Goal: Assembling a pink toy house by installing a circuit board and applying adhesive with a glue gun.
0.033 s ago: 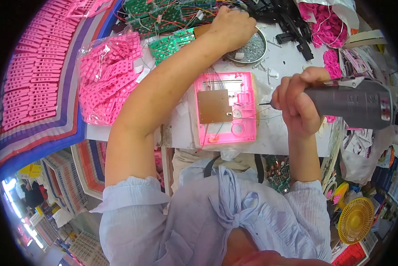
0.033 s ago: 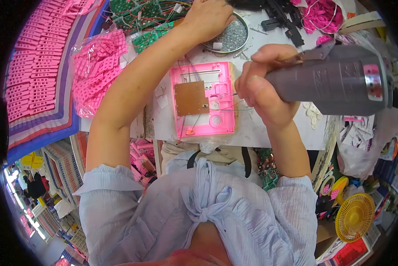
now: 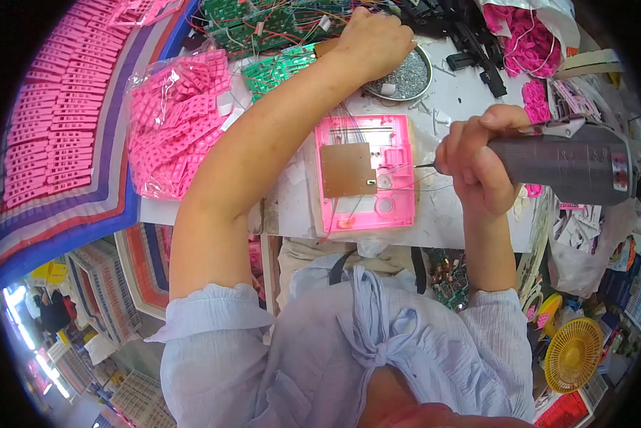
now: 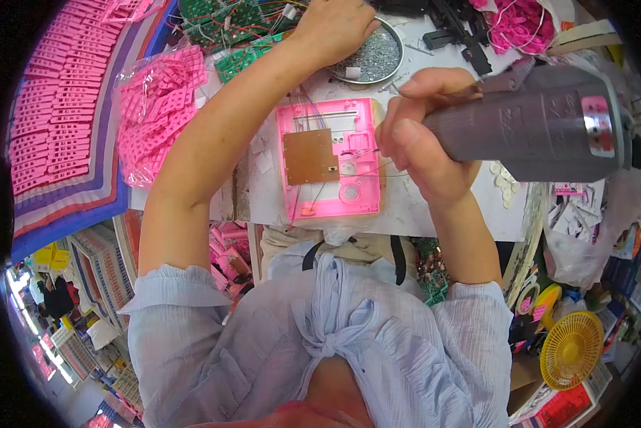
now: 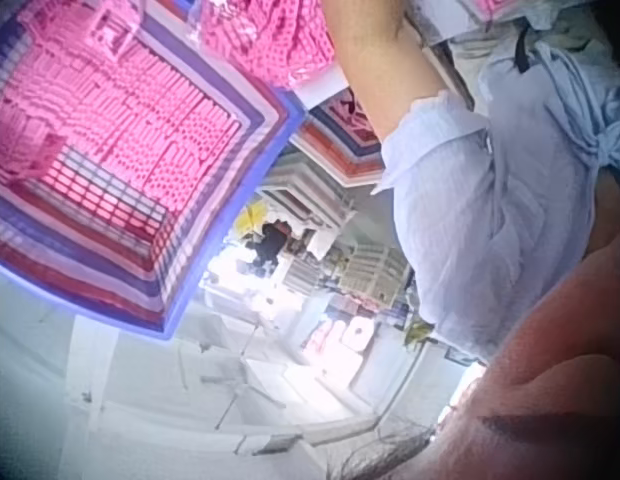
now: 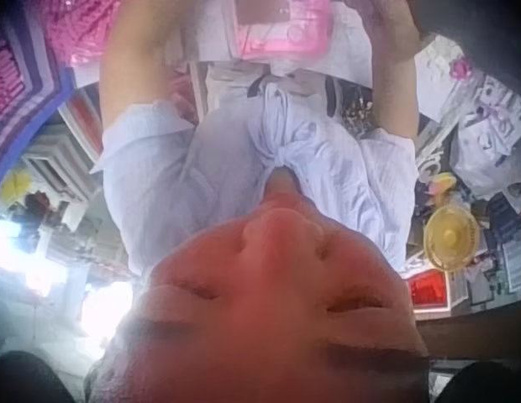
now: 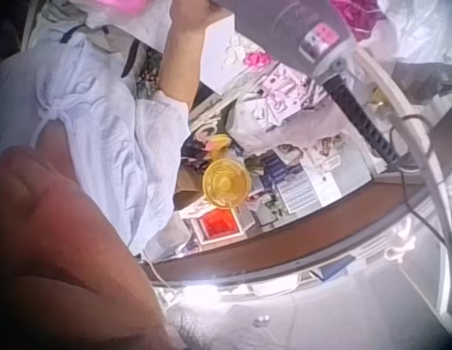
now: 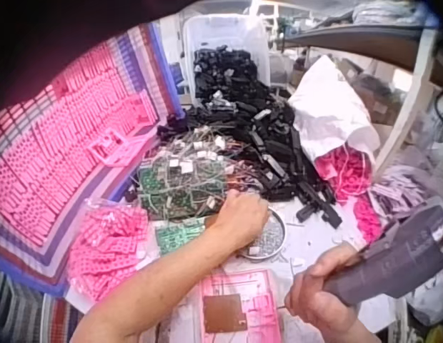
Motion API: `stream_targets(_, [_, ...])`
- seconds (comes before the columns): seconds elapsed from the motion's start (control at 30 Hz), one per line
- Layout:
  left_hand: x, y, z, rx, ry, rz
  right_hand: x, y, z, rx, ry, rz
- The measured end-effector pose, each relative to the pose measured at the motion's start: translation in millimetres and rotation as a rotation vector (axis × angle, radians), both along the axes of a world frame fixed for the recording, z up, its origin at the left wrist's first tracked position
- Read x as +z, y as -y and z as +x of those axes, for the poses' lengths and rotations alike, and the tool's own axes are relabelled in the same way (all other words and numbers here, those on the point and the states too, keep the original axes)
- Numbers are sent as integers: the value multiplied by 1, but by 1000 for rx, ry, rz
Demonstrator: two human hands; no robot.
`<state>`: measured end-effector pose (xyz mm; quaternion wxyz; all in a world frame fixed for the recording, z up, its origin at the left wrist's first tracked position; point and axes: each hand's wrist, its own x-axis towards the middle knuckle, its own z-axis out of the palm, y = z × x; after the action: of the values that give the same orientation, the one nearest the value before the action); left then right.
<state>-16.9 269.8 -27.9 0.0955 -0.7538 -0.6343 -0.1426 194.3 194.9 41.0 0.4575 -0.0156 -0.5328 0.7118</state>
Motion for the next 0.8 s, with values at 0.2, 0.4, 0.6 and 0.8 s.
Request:
stream_targets(0.2, [33,38,-19,16,476,-182,-6,9,-25,-4,42,15])
stream_targets(0.4, [52,172,-16,-143,870,-323,-24,15,-40,27,116,-23])
stream_targets(0.6, [1,252,33,-37,489,-47,-35,18,-51,9,221,49])
stream_targets(0.8, [-3,256,40,41,627,-86,-40,19,-54,-17,264,13])
